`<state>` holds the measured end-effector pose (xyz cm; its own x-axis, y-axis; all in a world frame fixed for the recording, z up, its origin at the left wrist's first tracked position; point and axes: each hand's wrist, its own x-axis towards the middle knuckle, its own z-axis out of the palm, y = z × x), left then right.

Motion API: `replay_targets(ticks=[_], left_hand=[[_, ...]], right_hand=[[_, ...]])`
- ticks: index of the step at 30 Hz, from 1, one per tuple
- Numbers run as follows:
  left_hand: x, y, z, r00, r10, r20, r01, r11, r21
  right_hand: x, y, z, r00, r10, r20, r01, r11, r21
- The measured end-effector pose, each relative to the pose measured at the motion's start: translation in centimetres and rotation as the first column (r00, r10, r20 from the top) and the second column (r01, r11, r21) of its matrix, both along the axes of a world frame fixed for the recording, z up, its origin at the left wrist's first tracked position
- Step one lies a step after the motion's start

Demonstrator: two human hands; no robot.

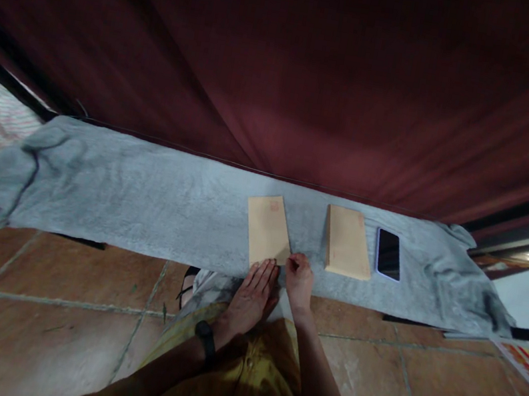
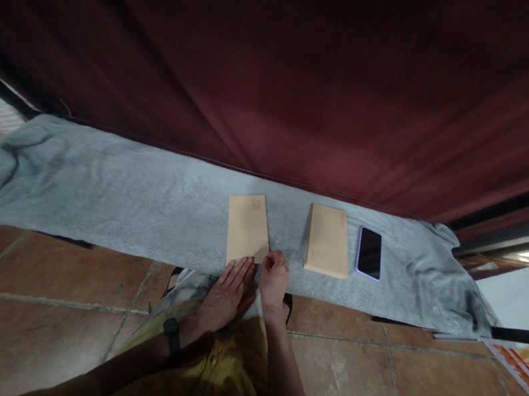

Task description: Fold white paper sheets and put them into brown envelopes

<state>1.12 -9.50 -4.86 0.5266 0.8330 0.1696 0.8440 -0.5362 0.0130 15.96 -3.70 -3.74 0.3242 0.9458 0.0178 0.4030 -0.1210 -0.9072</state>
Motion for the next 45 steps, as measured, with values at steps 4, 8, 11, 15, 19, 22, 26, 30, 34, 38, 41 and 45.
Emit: replay_targets(ticks=[4, 8, 11, 15, 19, 22, 26, 30, 34, 38, 41, 45], left_hand=[[0.1, 0.1, 0.2, 1.0, 0.004, -0.016, -0.004, 1.0, 0.012], [0.2, 0.2, 0.3, 0.999, 0.011, -0.031, -0.011, 1.0, 0.012], [0.3, 0.2, 0.2, 0.999, 0.001, -0.033, -0.001, 1.0, 0.007], [0.3, 0.2, 0.0, 1.0, 0.012, -0.028, -0.012, 1.0, -0.003], [0.3, 0.2, 0.0, 1.0, 0.017, -0.01, -0.017, 1.0, 0.007], [0.2, 0.1, 0.2, 1.0, 0.026, -0.013, -0.025, 1.0, 0.017], [0.5, -0.1, 0.3, 0.998, 0.034, -0.061, -0.032, 0.999, 0.034], [0.9, -0.3, 0.3, 0.994, 0.047, -0.101, -0.043, 0.998, 0.041], [0.7, -0.1, 0.3, 0.988, 0.018, -0.153, -0.011, 0.999, 0.047], [0.2, 0.2, 0.3, 0.978, -0.011, -0.206, 0.019, 0.999, 0.036], [-0.2, 0.4, 0.3, 0.975, -0.032, -0.218, 0.043, 0.998, 0.046], [-0.7, 0.5, 0.2, 0.979, -0.057, -0.197, 0.07, 0.996, 0.06]], right_hand=[[-0.2, -0.5, 0.3, 0.941, 0.021, 0.339, -0.034, 0.999, 0.033], [-0.4, -1.8, 0.0, 0.897, 0.064, 0.438, -0.123, 0.987, 0.106], [-0.3, -3.1, -0.8, 0.851, 0.221, 0.477, -0.336, 0.927, 0.168], [0.0, -4.6, -1.6, 0.744, 0.339, 0.576, -0.495, 0.858, 0.134], [0.3, -5.0, -1.8, 0.672, 0.367, 0.643, -0.534, 0.842, 0.078], [0.4, -5.0, -2.0, 0.655, 0.373, 0.657, -0.532, 0.845, 0.051], [0.4, -5.1, -2.3, 0.668, 0.353, 0.655, -0.504, 0.862, 0.049], [0.5, -5.2, -2.3, 0.674, 0.357, 0.646, -0.508, 0.86, 0.054], [0.3, -4.9, -1.8, 0.673, 0.38, 0.634, -0.518, 0.855, 0.037], [0.0, -4.8, -1.6, 0.662, 0.384, 0.644, -0.516, 0.856, 0.02], [0.2, -4.8, -1.8, 0.656, 0.369, 0.658, -0.508, 0.861, 0.024], [0.8, -4.9, -2.2, 0.64, 0.35, 0.684, -0.511, 0.859, 0.038]])
